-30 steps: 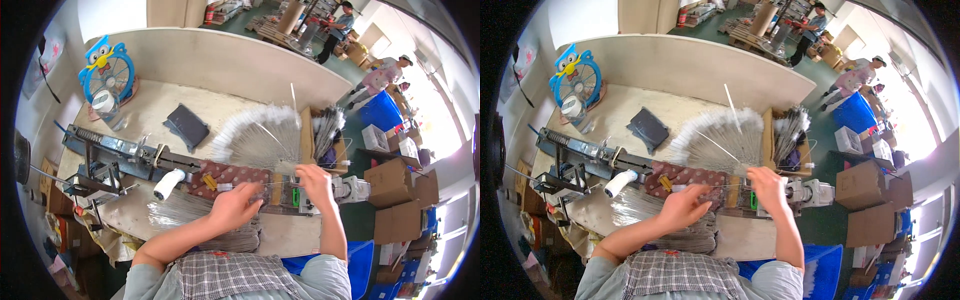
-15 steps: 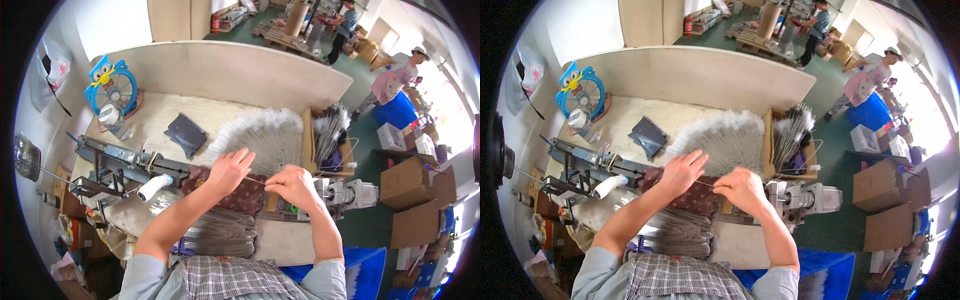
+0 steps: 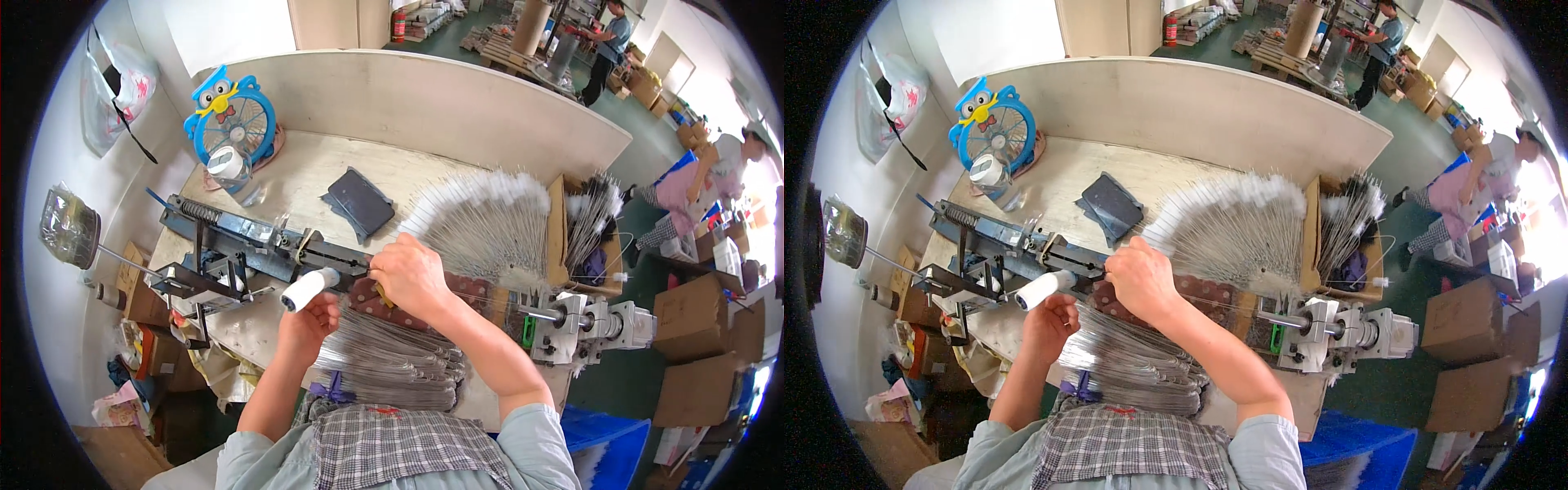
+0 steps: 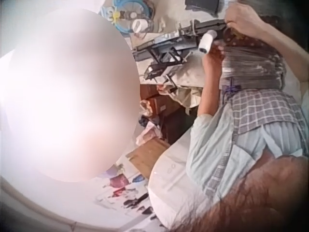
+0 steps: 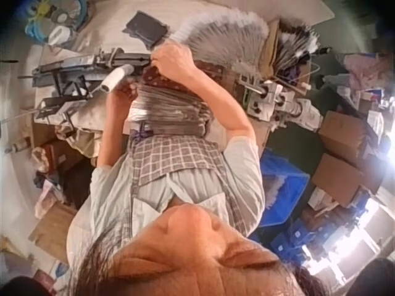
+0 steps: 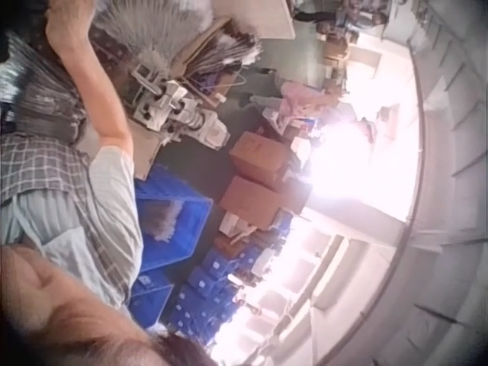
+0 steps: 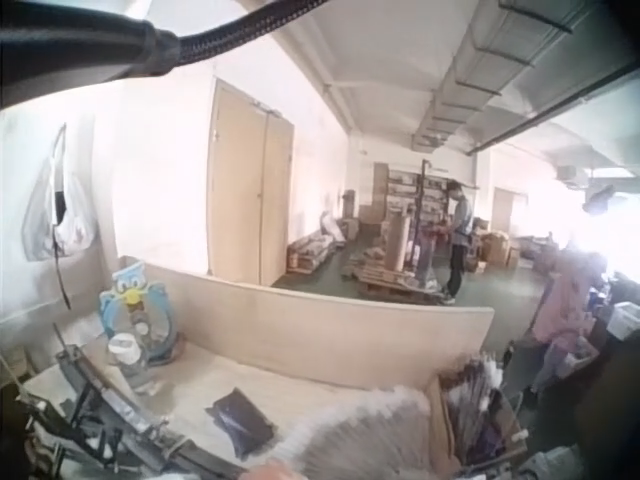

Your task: The worker is manually assembling plastic components, likely sprayer nozzles and tubes, using an industrial assembly fixture.

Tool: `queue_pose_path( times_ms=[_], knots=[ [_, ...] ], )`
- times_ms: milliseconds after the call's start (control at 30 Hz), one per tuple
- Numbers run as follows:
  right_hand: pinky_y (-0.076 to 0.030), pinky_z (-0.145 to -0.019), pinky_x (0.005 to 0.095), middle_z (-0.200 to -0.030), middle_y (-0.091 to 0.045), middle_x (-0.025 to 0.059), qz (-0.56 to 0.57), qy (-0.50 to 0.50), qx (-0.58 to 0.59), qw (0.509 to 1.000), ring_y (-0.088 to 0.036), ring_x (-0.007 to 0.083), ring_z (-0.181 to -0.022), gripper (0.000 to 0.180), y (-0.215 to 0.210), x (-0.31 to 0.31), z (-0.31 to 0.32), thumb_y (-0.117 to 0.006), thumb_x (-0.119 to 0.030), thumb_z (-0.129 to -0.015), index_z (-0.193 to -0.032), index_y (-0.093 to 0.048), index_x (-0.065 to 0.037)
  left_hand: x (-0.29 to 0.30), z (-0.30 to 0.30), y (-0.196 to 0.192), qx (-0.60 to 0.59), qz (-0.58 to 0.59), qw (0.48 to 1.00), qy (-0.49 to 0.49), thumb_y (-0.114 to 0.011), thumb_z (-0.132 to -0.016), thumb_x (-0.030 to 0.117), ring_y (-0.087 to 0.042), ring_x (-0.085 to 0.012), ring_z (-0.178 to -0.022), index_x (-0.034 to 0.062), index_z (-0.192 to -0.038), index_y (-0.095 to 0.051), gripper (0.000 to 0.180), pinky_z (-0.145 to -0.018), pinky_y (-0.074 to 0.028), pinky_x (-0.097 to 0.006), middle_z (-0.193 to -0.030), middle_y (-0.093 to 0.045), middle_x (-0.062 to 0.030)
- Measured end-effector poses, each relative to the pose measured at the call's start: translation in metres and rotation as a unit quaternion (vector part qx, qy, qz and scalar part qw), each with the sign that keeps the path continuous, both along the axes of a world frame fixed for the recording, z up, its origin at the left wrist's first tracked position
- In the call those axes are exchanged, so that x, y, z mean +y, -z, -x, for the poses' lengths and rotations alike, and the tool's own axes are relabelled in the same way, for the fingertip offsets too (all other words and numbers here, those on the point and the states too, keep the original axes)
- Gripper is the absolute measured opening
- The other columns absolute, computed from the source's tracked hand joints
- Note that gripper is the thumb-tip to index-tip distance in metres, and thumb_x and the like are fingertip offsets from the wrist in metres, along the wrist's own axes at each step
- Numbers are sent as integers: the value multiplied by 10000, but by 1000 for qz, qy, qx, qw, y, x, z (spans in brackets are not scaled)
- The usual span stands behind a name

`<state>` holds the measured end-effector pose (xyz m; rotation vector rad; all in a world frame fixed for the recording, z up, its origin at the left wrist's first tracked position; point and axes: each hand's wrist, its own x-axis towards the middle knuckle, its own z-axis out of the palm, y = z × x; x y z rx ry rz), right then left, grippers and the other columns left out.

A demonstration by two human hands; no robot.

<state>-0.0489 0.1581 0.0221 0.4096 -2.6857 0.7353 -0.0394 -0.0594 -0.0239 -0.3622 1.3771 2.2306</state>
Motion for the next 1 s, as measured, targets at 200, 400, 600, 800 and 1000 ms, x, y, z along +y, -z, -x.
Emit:
queue_pose_path(
  times_ms=[200, 400, 600, 800, 1000],
  knots=[
    [-479, -695, 343, -733, -626, 1, -15, 24, -44, 999, -556, 218, -811, 100, -9, -4, -2, -657, -202, -726, -722, -682, -106, 42, 6, -3, 198, 300, 919, 163, -629, -788, 507, -602, -203, -542, 3, -689, -675, 515, -539, -475, -340, -611, -632, -109],
    [-480, -686, 332, -746, -632, 32, 21, 22, 39, 999, -570, 224, -789, 71, -13, 4, -12, -655, -149, -750, -776, -682, -89, 42, 15, 23, 230, 350, 890, 180, -708, -742, 424, -585, -193, -535, -30, -628, -639, 473, -541, -440, -289, -575, -611, -87],
    [-495, -627, 342, -781, -636, 65, 32, 11, 29, 999, -605, 242, -728, 139, 0, 29, -66, -667, -111, -771, -898, -656, -56, 70, -10, 11, 35, -31, 998, 45, -554, -863, 147, -611, -168, -739, -8, -942, -543, 175, -664, -505, -334, -733, -608, -84],
    [-497, -636, 365, -771, -576, 79, 84, 27, 13, 996, -605, 258, -736, 123, 59, 17, -51, -620, -183, -814, -850, -593, -68, 66, -4, 11, 317, 376, 852, 179, -610, -732, -25, -583, -148, -622, 25, -795, -502, 135, -539, -469, -296, -680, -574, -63],
    [-497, -607, 366, -767, -575, 56, 48, 8, -29, 998, -606, 247, -725, 157, 56, 12, -45, -684, -236, -745, -810, -647, -98, 22, 4, 29, 236, 278, 921, 136, -692, -787, 174, -621, -172, -713, 2, -934, -554, 265, -641, -488, -276, -822, -618, -101]
  ],
)
